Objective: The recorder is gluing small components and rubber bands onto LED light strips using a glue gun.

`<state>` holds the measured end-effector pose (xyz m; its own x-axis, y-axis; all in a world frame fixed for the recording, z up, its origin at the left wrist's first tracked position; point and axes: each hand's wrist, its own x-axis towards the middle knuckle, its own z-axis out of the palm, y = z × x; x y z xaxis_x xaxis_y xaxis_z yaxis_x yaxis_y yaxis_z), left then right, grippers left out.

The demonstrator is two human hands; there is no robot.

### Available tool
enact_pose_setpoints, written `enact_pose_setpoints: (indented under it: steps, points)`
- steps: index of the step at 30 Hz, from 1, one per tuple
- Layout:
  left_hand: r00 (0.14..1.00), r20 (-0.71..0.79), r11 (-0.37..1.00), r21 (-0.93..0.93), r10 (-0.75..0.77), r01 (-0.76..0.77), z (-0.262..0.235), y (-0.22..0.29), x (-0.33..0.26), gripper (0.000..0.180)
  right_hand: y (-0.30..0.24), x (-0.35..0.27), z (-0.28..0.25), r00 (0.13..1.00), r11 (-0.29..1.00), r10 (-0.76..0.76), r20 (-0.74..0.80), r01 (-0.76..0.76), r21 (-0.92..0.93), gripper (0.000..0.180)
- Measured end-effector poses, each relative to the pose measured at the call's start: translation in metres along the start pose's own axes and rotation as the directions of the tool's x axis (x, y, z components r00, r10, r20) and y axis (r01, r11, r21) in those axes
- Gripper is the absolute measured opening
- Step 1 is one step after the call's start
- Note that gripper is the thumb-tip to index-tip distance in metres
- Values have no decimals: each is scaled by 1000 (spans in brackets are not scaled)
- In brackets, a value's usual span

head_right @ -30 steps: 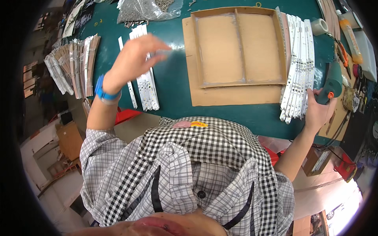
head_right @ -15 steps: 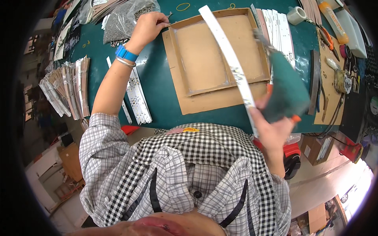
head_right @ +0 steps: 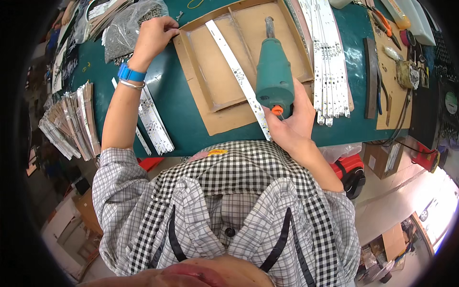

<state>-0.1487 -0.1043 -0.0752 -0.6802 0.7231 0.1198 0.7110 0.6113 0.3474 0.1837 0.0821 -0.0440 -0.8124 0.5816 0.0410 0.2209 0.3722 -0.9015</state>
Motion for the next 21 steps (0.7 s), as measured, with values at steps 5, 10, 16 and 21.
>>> enact_pose_setpoints:
  steps: [5, 10, 16, 21]
  points:
    - [993, 58, 993, 53, -105, 102, -12, 4, -2, 12, 4, -1, -11, 1000, 994, -18, 10, 17, 111, 27]
    - [985, 47, 987, 4, -163, 163, -16, 1, -2, 13, -6, 2, -26, 1000, 978, -10, 12, 8, 210, 30]
    - [990, -15, 989, 42, -138, 138, -12, 2, -11, 17, -4, 11, -33, 996, 959, -93, -16, 94, 267, 42]
    - [993, -36, 984, 136, -110, 114, -13, 9, -16, 17, -1, 12, -34, 998, 952, -68, 10, 62, 299, 44]
